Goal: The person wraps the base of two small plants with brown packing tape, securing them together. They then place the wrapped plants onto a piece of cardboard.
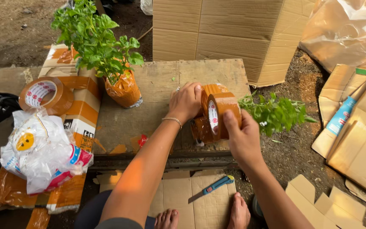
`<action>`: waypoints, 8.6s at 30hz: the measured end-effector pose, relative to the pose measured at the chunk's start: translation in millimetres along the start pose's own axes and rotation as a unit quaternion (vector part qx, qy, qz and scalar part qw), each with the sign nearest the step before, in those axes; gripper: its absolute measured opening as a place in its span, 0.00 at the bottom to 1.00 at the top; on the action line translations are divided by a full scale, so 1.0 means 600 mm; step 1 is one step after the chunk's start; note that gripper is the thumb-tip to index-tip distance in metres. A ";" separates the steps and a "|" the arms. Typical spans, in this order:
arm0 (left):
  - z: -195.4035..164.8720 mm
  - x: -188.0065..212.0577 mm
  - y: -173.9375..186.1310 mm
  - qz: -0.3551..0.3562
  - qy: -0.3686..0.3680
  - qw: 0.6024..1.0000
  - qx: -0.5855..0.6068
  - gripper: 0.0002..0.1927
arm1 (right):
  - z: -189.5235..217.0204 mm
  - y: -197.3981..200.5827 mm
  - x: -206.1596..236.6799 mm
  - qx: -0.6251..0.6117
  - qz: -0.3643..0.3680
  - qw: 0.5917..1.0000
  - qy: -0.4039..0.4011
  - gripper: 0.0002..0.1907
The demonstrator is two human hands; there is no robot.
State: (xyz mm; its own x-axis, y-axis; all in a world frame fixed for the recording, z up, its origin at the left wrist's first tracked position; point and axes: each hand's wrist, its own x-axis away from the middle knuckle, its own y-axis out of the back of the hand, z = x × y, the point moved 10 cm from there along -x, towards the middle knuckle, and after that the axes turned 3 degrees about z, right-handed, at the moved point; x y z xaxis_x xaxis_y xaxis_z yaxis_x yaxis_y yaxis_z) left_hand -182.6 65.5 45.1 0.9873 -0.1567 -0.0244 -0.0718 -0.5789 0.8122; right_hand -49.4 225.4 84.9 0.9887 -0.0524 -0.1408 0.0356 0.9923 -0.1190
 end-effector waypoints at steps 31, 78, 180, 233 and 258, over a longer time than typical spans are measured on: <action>-0.110 0.097 0.002 0.092 -0.245 0.928 -0.265 0.80 | -0.003 -0.009 0.057 -0.039 -0.126 0.989 -0.075 0.17; -0.070 -0.086 -0.122 0.271 -0.069 0.944 -0.175 0.32 | -0.092 0.049 0.226 -0.100 -0.136 0.947 -0.272 0.18; -0.061 0.457 -0.198 0.154 0.278 0.641 0.699 0.13 | -0.051 0.327 0.168 0.767 0.335 0.449 -0.312 0.21; -0.048 0.467 -0.240 0.152 0.325 0.621 0.697 0.15 | 0.164 -0.043 0.063 0.662 0.172 0.691 0.235 0.10; -0.032 0.452 -0.219 0.150 0.251 0.768 0.569 0.14 | 0.041 -0.234 -0.010 0.573 0.329 0.722 0.202 0.35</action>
State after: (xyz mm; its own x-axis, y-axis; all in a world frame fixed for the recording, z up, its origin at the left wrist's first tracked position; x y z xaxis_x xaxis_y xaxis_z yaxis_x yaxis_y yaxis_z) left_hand 97.3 114.4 -57.0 0.8120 -0.2574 0.5239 -0.1025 -0.9464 -0.3062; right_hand -56.6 89.0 126.7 0.7310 0.6752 -0.0991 -0.0961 0.2456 0.9646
